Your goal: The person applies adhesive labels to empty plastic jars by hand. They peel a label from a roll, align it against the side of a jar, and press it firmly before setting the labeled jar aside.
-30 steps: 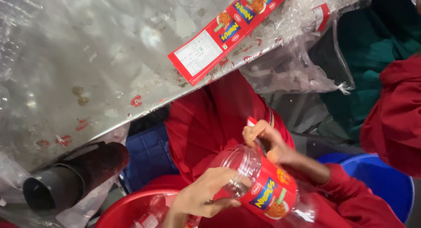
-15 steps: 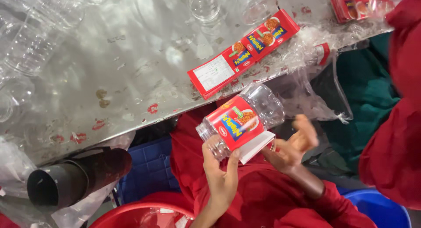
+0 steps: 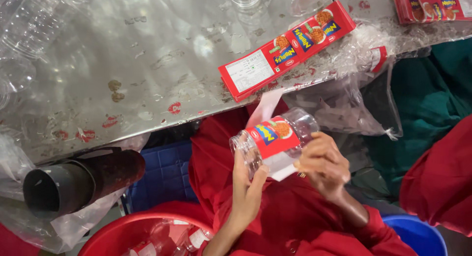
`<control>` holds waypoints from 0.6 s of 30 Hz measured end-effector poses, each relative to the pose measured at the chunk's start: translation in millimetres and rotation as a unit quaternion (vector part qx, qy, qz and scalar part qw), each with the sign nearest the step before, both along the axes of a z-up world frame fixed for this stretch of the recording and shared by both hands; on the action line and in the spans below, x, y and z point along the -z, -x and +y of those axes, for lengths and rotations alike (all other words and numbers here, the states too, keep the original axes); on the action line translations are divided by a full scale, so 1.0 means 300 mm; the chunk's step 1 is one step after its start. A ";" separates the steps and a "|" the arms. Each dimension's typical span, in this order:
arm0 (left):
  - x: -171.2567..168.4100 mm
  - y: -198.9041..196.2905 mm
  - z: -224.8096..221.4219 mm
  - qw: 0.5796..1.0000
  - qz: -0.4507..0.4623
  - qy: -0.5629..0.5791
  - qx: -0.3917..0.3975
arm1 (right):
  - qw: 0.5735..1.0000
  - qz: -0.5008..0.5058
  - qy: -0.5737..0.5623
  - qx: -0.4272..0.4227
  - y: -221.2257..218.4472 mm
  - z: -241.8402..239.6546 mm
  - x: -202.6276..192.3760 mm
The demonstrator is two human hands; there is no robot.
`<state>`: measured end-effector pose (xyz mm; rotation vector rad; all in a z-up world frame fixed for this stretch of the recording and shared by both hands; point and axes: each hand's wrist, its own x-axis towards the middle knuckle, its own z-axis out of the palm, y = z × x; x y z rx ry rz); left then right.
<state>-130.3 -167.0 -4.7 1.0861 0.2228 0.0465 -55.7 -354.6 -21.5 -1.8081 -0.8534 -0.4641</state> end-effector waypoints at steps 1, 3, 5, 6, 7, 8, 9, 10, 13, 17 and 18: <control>-0.011 0.007 0.004 1.000 0.018 -0.013 0.007 | 1.000 0.002 0.001 0.001 0.011 -0.013 -0.013; -0.042 0.038 0.011 0.999 -0.010 -0.048 0.006 | 0.995 -0.097 0.020 -0.006 0.047 -0.039 -0.040; -0.055 0.049 0.011 0.996 -0.037 -0.084 0.006 | 0.992 -0.114 0.045 -0.008 0.088 -0.058 -0.067; -0.053 0.048 0.010 0.992 -0.051 -0.113 -0.004 | 0.989 -0.134 0.069 -0.010 0.101 -0.063 -0.079; -0.048 0.047 0.009 0.987 -0.067 -0.143 -0.015 | 0.988 -0.134 0.069 -0.010 0.102 -0.064 -0.087; -0.038 0.045 0.003 0.987 -0.067 -0.142 -0.015 | 0.988 -0.133 0.074 -0.028 0.102 -0.063 -0.095; -0.021 0.037 -0.004 0.985 -0.034 -0.165 -0.028 | 0.987 -0.133 0.080 -0.044 0.099 -0.057 -0.099; -0.002 0.030 -0.009 0.982 0.000 -0.187 -0.040 | 0.987 -0.134 0.079 -0.042 0.095 -0.045 -0.097; 0.044 0.029 -0.008 0.976 0.027 -0.187 -0.111 | 0.988 -0.137 0.037 -0.059 0.081 0.003 -0.078; 0.057 0.057 -0.022 0.990 -0.033 -0.092 -0.097 | 0.996 -0.081 0.002 -0.023 0.063 0.000 -0.065; 0.050 0.074 -0.025 0.977 -0.101 -0.170 -0.078 | 0.999 -0.044 0.009 -0.014 0.057 -0.013 -0.065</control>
